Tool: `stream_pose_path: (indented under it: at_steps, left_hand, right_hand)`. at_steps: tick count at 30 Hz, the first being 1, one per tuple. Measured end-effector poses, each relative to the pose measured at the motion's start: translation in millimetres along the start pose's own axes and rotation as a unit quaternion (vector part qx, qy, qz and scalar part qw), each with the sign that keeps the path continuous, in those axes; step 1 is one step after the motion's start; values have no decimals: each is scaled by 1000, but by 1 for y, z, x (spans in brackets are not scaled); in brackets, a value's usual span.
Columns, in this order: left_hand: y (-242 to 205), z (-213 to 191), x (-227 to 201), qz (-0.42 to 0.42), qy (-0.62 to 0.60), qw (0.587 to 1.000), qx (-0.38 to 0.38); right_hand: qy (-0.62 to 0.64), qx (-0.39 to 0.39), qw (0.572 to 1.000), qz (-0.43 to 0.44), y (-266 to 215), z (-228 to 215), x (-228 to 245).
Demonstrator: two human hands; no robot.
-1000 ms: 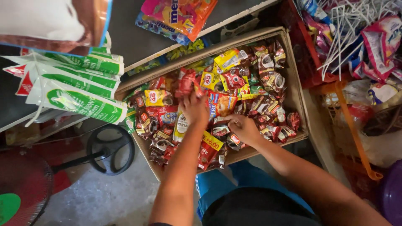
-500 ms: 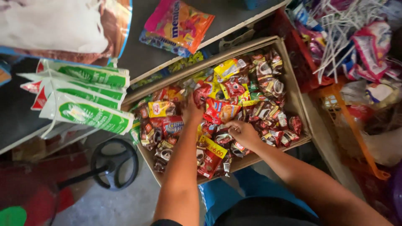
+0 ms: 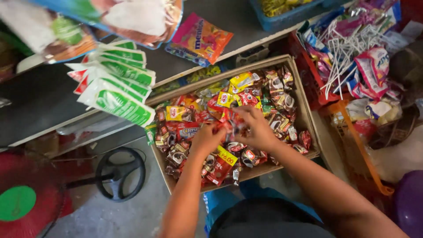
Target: Picking various coffee and condiment sachets from a box and hanging them on display hooks on a grocery store shelf.
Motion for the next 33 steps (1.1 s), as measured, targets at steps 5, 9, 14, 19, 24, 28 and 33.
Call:
stream_pose_path:
  at_steps: [5, 9, 14, 19, 24, 28, 33]
  left_hand:
    - [-60, -31, -46, 76, 3, 997, -30]
    - [-99, -62, -59, 120, 42, 977, -169]
    - [-149, -94, -75, 219, 65, 916, -330]
    - [-142, -111, -28, 85, -88, 955, -272]
    - [-158, -130, -15, 292, -326, 847, -302]
    - [-167, -125, -23, 215, -303, 891, -261]
    - [-192, -169, -10, 354, -409, 785, -302]
  right_hand:
    - [216, 242, 933, 153, 5, 35, 6]
    - [401, 225, 883, 94, 6, 60, 8]
    - [373, 243, 890, 100, 8, 61, 20]
    - [387, 216, 886, 136, 8, 75, 32]
    - [493, 117, 852, 133, 25, 82, 50]
    - [483, 79, 867, 100, 54, 80, 82]
    - [466, 66, 882, 23, 100, 68, 155]
Point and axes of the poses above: each hand's wrist, its own y-axis towards the middle knuckle, its own z-axis out of the palm, x = y × z, the point moved 8 cm from there along y, towards the middle knuckle, and after that the axes turned 11 degrees about x, right-handed, at the moved point
